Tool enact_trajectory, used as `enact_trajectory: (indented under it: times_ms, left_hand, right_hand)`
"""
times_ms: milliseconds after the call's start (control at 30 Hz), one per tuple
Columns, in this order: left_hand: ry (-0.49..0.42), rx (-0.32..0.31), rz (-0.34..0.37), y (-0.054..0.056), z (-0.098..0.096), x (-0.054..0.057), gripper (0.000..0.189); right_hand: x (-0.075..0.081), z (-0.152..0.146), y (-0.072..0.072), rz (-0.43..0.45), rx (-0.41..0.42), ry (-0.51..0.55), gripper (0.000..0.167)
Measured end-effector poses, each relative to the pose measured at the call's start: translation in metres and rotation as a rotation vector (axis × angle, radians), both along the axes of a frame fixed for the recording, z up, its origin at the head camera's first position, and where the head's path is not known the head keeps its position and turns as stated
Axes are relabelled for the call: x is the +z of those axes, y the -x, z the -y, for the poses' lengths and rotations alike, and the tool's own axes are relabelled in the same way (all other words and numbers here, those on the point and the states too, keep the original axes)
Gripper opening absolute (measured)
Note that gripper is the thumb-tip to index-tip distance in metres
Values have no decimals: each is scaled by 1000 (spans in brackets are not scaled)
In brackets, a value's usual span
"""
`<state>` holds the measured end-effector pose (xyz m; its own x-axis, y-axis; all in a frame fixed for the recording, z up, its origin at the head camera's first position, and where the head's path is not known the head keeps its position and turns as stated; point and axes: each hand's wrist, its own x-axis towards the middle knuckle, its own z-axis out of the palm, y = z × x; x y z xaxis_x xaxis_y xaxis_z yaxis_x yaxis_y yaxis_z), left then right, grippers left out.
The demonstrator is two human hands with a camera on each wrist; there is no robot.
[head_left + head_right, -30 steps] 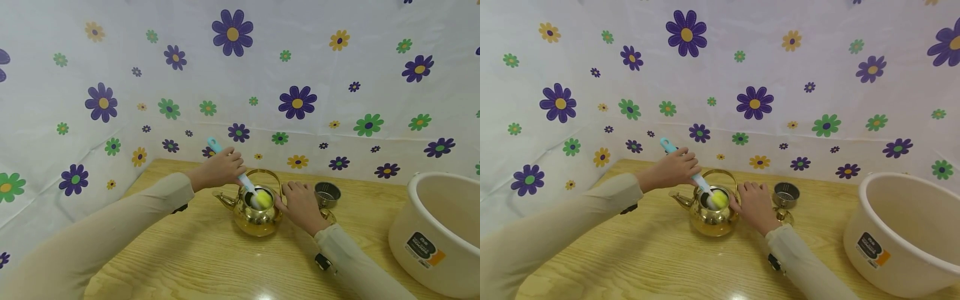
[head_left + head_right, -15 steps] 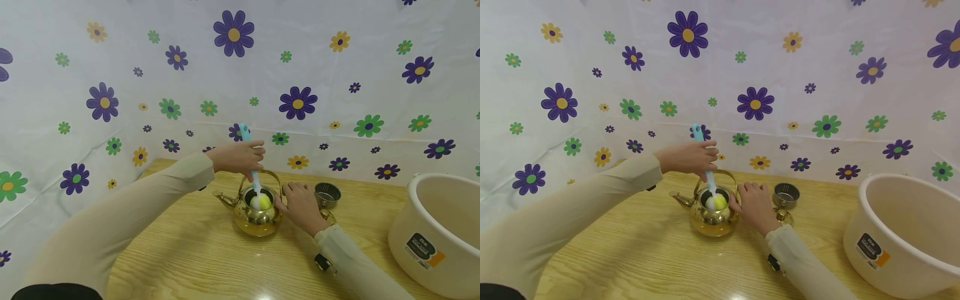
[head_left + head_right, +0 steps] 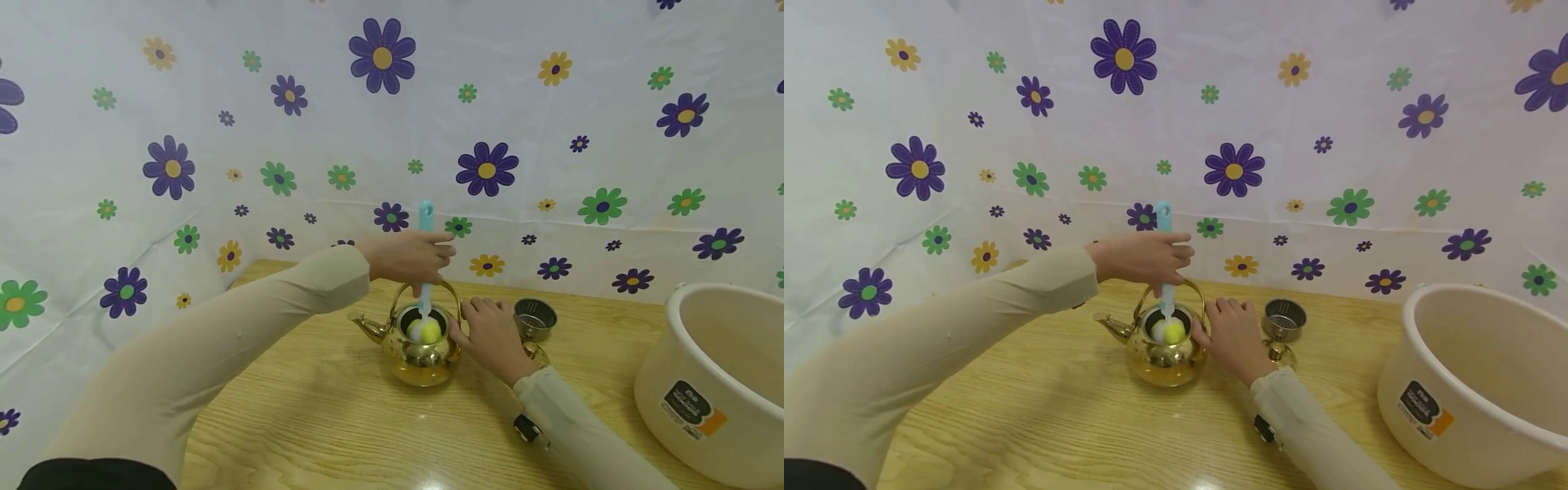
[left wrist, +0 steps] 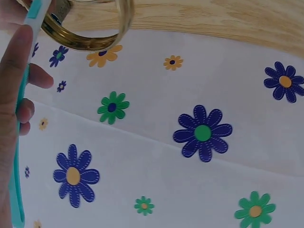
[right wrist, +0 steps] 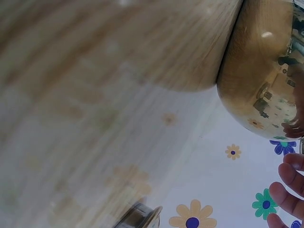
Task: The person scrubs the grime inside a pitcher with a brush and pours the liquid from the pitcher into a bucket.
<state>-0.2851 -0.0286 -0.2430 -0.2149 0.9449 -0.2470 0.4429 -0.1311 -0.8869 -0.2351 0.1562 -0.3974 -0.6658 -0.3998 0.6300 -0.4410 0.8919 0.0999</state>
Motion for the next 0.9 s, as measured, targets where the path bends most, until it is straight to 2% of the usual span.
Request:
enact_trajectory:
  times_ms: [167,300,500,600,733,900]
  left_hand:
    - [104,44,-21,-10,-11,6,51]
    - [140,43,-49,-13,-16,6,50]
    - [145,22,-149,-18,-15,2,49]
    - [141,48,-171,-22,-13,1,47]
    - [124,109,-166,-25,-10,-1,45]
    - [49,165,-195,-26,1,-8,43]
  right_hand:
    - [1,0,0,-10,5,3,26]
    - [1,0,0,-18,6,-1,26]
    - [-1,0,0,-37,10,-11,26]
    - [0,0,-1,-24,6,-7,26]
    - [0,0,-1,-11,-4,-12,27]
    - [-1,1,-1,-31,3,-14,27]
